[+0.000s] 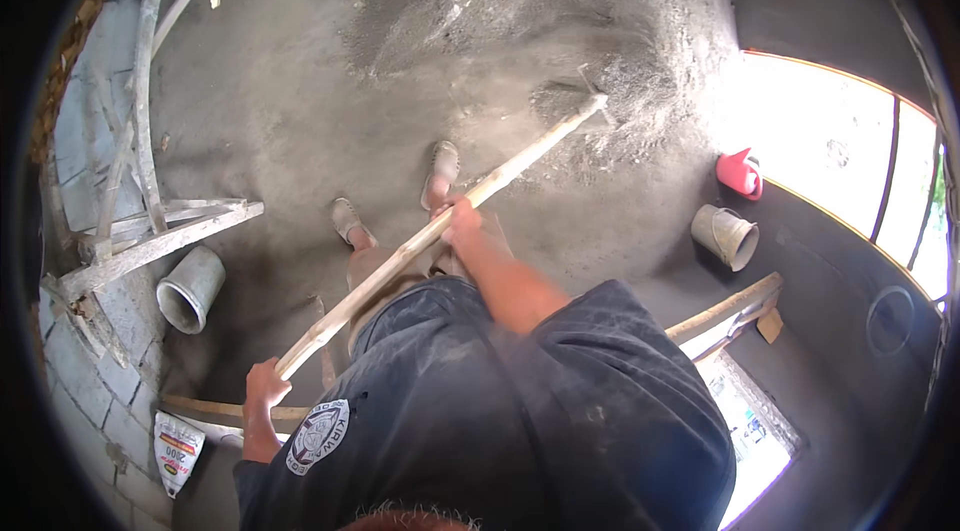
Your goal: Spreading and leveling a pile of concrete on a floor using a shovel.
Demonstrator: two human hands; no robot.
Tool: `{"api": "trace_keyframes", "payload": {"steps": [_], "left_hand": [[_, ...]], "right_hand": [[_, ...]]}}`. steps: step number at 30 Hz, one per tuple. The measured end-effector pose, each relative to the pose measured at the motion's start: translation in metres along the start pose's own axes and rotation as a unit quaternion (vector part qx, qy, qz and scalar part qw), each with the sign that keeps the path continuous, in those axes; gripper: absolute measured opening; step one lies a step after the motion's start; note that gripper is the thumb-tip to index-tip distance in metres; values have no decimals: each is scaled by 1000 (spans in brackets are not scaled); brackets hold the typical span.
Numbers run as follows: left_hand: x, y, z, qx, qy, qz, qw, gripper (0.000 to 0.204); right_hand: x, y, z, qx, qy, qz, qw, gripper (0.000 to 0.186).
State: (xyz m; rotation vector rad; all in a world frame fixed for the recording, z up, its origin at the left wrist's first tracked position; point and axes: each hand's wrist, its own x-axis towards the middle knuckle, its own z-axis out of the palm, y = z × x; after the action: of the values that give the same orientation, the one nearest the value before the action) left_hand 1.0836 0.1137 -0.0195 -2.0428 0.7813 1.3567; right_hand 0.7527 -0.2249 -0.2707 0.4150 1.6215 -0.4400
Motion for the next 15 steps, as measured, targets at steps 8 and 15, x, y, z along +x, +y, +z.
{"api": "trace_keyframes", "payload": {"steps": [8,15], "left_hand": [[88,63,17,-248,-361,150,886,23],[100,83,5,-420,-620,171,641,19]], "right_hand": [[-19,-114,-49,-199,192,-194,941,31],[-41,-146,-49,-347,291,-324,830,41]]}}
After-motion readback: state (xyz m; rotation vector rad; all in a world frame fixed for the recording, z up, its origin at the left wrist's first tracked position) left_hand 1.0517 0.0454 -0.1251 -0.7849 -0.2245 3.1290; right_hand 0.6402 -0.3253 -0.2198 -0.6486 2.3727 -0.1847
